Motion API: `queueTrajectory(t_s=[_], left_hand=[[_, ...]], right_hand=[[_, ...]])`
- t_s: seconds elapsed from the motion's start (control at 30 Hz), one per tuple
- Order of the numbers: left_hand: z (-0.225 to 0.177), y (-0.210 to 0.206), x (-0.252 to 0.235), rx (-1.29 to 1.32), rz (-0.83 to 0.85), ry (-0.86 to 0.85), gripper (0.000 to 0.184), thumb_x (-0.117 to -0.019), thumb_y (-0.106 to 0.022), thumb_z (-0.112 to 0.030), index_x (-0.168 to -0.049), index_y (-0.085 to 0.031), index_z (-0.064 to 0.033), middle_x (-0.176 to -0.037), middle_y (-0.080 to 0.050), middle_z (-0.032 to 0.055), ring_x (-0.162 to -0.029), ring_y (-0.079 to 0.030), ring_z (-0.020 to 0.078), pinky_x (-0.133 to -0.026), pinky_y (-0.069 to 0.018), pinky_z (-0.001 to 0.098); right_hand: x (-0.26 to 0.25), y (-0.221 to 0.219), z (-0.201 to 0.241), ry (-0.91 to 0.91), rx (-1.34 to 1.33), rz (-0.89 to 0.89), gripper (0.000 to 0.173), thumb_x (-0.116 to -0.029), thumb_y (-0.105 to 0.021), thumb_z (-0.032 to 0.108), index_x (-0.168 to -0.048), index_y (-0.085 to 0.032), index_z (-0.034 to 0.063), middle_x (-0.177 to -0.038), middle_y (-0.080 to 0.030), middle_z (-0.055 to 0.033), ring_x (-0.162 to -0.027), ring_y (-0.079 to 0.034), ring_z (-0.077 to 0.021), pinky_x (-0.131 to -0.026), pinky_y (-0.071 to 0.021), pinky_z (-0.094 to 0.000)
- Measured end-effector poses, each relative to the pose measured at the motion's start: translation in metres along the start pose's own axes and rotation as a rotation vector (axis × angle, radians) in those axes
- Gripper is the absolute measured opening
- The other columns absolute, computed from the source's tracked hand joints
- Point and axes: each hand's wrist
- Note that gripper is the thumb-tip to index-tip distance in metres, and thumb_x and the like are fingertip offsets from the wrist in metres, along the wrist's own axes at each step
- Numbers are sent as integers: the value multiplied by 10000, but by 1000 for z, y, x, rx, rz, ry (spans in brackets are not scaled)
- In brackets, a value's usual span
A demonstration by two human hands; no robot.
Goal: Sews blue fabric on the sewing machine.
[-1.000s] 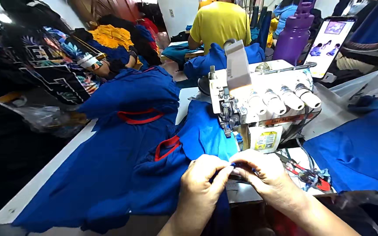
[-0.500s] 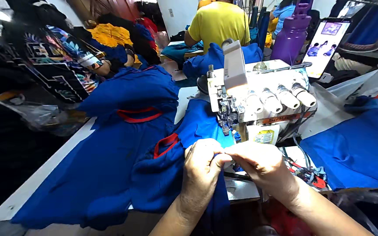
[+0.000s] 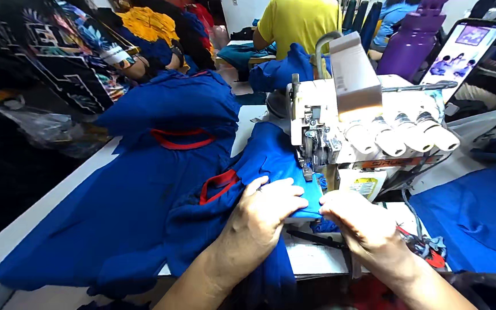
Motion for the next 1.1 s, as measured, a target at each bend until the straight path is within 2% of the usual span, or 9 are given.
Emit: queueTrajectory(t_s=[0.07, 0.13, 0.23, 0.33, 0.47, 0.63, 0.8, 0.87, 1.1], left_hand=[[-7, 10, -15, 0, 99, 102, 282, -952, -539, -50, -1012, -803, -130, -1124, -770, 11, -1215, -668, 190, -1093, -450, 463], [-15, 19, -34, 70, 200, 211, 263, -945, -550, 74, -1044, -782, 2, -1176, -748, 130, -1242, -645, 335, -1082, -404, 579], [17, 4, -30, -20, 154, 177, 343, -931, -519, 10, -1090, -793, -122, -1202, -749, 48, -1230, -664, 266, -1038, -456, 613], [27, 1, -39, -79, 223, 185, 381, -940, -499, 46, -1158, -771, -106, -1269, -718, 89, -1253, -643, 309, -1005, -459, 643], [29, 0, -45, -159, 140, 214, 333, -922, -555, 90, -1120, -777, -58, -1180, -737, 165, -1121, -705, 355, -898, -561, 547], [2, 16, -28, -302, 147, 394, 306, -903, -617, 106, -1126, -771, -35, -1155, -727, 199, -1052, -717, 388, -835, -581, 561], [-39, 28, 8, -488, 94, 329, 278, -819, -653, 77, -1010, -793, -68, -927, -698, 159, -730, -705, 326, -571, -578, 474], [-52, 31, 15, -442, 92, 294, 289, -788, -626, 27, -974, -801, -108, -827, -664, 101, -643, -672, 254, -503, -546, 403], [-66, 3, 17, -151, 78, 206, 327, -892, -525, -79, -1077, -791, -128, -878, -725, 29, -794, -717, 159, -670, -589, 292]], right_hand=[[-9, -5, -2, -50, 77, 2, 184, -968, -592, 117, -908, -759, 71, -958, -719, -70, -947, -685, -88, -823, -538, -159], [-16, -8, -1, -118, 168, 30, 224, -976, -578, 202, -923, -769, 98, -936, -693, -61, -888, -676, -110, -743, -538, -189], [-18, -9, 2, -173, 248, 68, 274, -990, -554, 278, -954, -776, 122, -849, -667, -31, -770, -665, -121, -622, -529, -226], [-15, -9, 6, -162, 285, 70, 274, -992, -557, 262, -987, -781, 106, -767, -658, -23, -702, -658, -140, -585, -521, -255], [-16, -4, 11, -177, 317, 115, 281, -991, -551, 274, -1009, -775, 106, -706, -625, -24, -618, -647, -164, -524, -520, -297], [-17, 4, 22, -202, 206, 145, 283, -989, -547, 252, -991, -789, 105, -736, -671, -8, -654, -666, -129, -560, -530, -281], [-18, 3, 31, -94, 77, 211, 291, -996, -551, 172, -1210, -737, 106, -884, -743, -12, -703, -696, -114, -620, -575, -281], [-18, -1, 28, -36, 60, 230, 306, -993, -555, 151, -1244, -727, 115, -842, -717, -12, -672, -676, -118, -587, -556, -275], [-11, 16, 3, 43, 234, 237, 181, -910, -594, 99, -965, -765, 117, -734, -646, -23, -626, -660, -156, -507, -532, -294]])
Point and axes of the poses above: each hand's wrist, its own x-axis away from the middle knuckle, its own y-axis out of the back of the hand, z = x × y
